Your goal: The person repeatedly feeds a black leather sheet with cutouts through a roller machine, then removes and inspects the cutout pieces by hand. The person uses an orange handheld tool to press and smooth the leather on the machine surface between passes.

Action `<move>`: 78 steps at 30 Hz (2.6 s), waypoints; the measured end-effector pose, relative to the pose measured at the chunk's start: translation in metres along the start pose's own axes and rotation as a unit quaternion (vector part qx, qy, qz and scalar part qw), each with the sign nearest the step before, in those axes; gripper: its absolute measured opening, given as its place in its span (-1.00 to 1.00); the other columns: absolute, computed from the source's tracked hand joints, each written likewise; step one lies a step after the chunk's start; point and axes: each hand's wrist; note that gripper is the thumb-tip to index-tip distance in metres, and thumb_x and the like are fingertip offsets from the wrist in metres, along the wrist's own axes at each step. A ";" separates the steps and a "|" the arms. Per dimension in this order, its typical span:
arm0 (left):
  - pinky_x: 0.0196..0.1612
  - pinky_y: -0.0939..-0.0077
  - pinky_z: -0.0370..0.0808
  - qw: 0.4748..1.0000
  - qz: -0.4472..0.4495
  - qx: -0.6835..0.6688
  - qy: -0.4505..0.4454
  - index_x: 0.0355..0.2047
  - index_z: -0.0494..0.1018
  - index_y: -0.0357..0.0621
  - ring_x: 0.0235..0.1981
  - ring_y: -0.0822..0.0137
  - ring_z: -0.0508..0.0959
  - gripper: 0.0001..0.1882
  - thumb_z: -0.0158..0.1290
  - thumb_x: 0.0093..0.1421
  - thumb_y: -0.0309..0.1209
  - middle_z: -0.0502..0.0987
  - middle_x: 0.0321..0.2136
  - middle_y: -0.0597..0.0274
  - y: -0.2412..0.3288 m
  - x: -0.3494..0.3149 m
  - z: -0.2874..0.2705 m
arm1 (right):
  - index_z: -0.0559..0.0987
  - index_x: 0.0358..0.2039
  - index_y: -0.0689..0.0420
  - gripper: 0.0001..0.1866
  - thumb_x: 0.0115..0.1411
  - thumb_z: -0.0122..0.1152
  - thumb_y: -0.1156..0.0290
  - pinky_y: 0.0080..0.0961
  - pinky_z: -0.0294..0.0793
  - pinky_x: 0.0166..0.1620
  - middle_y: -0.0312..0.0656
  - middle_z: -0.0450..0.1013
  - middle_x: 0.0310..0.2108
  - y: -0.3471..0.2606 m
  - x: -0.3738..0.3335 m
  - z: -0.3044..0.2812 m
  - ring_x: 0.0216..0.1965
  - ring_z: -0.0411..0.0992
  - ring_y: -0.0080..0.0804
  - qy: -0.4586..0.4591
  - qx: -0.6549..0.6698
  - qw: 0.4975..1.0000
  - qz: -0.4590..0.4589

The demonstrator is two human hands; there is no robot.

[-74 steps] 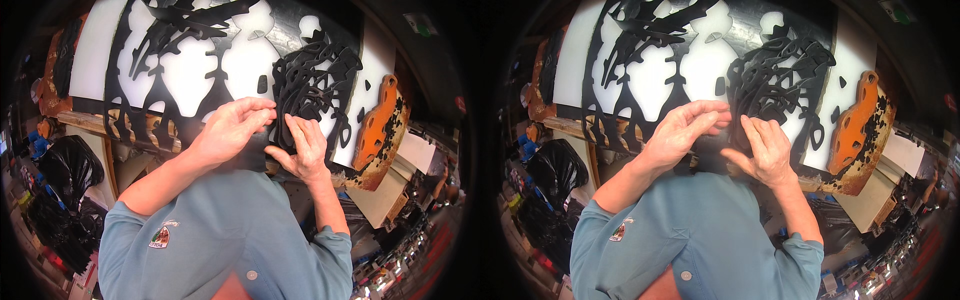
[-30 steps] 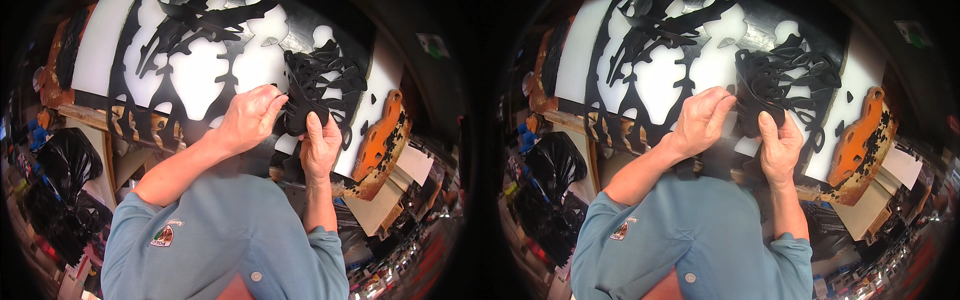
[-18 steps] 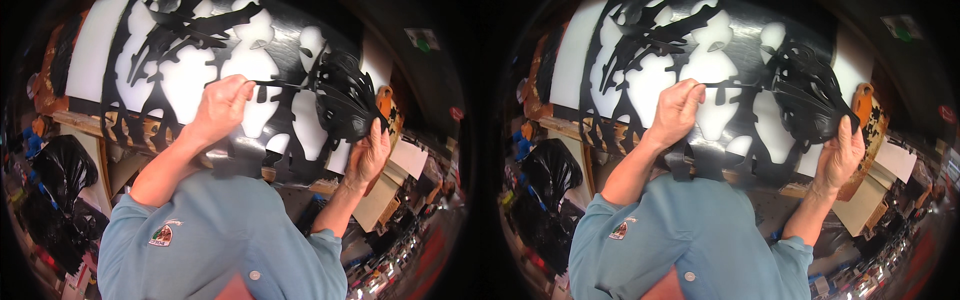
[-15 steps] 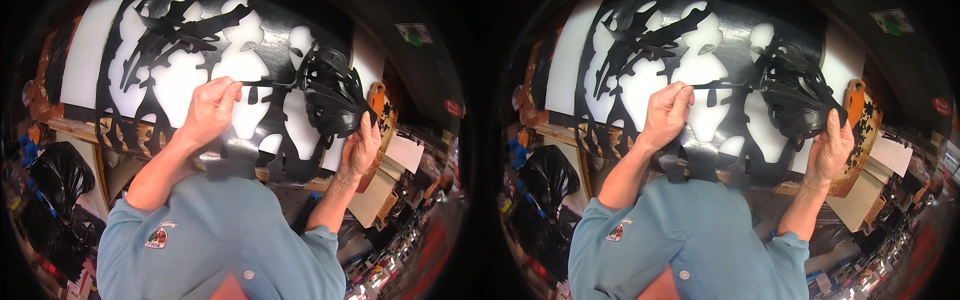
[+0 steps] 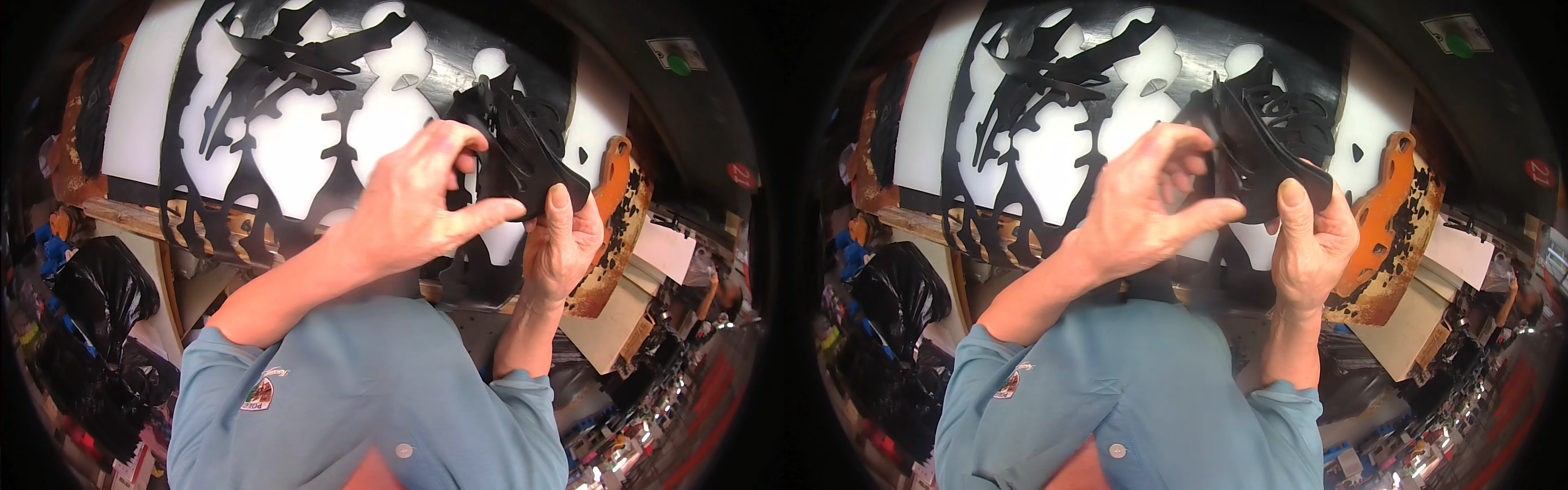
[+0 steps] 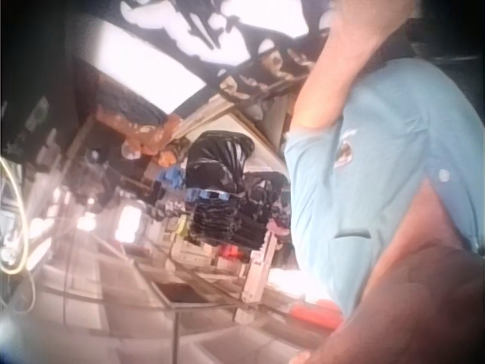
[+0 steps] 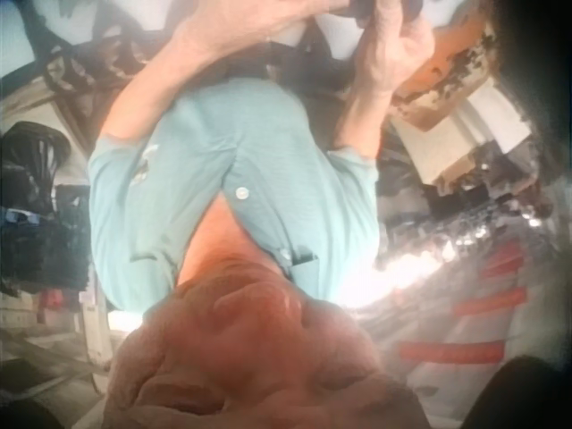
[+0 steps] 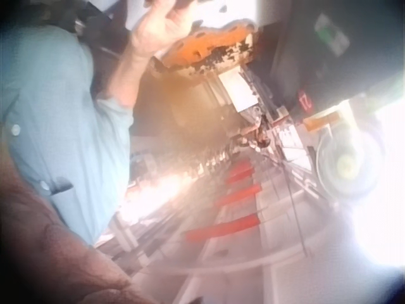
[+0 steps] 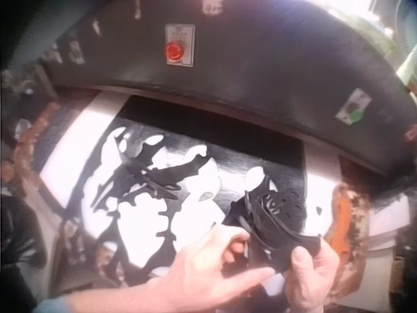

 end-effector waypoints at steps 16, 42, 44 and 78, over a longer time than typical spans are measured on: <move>-0.52 0.67 0.21 0.966 -0.201 -0.115 0.113 -0.40 0.34 -0.05 -0.56 0.69 0.23 -0.66 -0.03 0.61 -0.28 0.28 -0.55 0.58 -0.072 0.004 -0.081 | 0.59 0.10 0.27 -0.72 0.55 0.10 0.36 -0.08 0.60 0.18 0.01 0.64 0.07 -0.007 0.036 -0.183 0.07 0.62 -0.16 0.126 0.228 0.965 0.017; -0.29 0.56 0.52 0.993 -0.026 0.110 0.016 0.05 0.64 -0.31 -0.37 0.42 0.60 -0.76 0.19 0.40 -0.54 0.68 -0.24 0.12 -0.020 -0.002 -0.088 | 0.61 0.05 0.28 -0.79 0.52 0.16 0.45 -0.40 0.71 0.02 -0.05 0.68 -0.04 -0.119 0.034 -0.078 -0.08 0.69 -0.29 0.006 0.084 0.976 -0.203; -0.29 0.55 0.52 0.996 -0.024 0.088 -0.003 0.05 0.64 -0.30 -0.36 0.40 0.61 -0.76 0.19 0.39 -0.55 0.68 -0.25 0.11 -0.019 -0.005 -0.083 | 0.60 0.06 0.29 -0.78 0.51 0.15 0.48 -0.33 0.73 0.04 -0.01 0.67 -0.02 -0.124 0.030 -0.080 -0.07 0.70 -0.25 -0.005 0.098 0.975 -0.201; -0.08 0.59 0.55 0.804 -0.405 -0.414 -0.138 0.13 0.52 -0.30 -0.14 0.57 0.56 -0.62 -0.05 0.62 -0.21 0.61 -0.15 0.34 0.031 -0.075 -0.119 | 0.63 -0.01 0.39 -0.48 -0.06 0.48 0.57 -0.32 0.62 -0.24 0.10 0.54 -0.03 -0.048 -0.071 0.097 -0.24 0.53 -0.12 -0.335 -0.454 0.741 -0.363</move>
Point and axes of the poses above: each hand's wrist, its own x-axis towards the middle knuckle, its own z-axis out of the palm, y = z × x
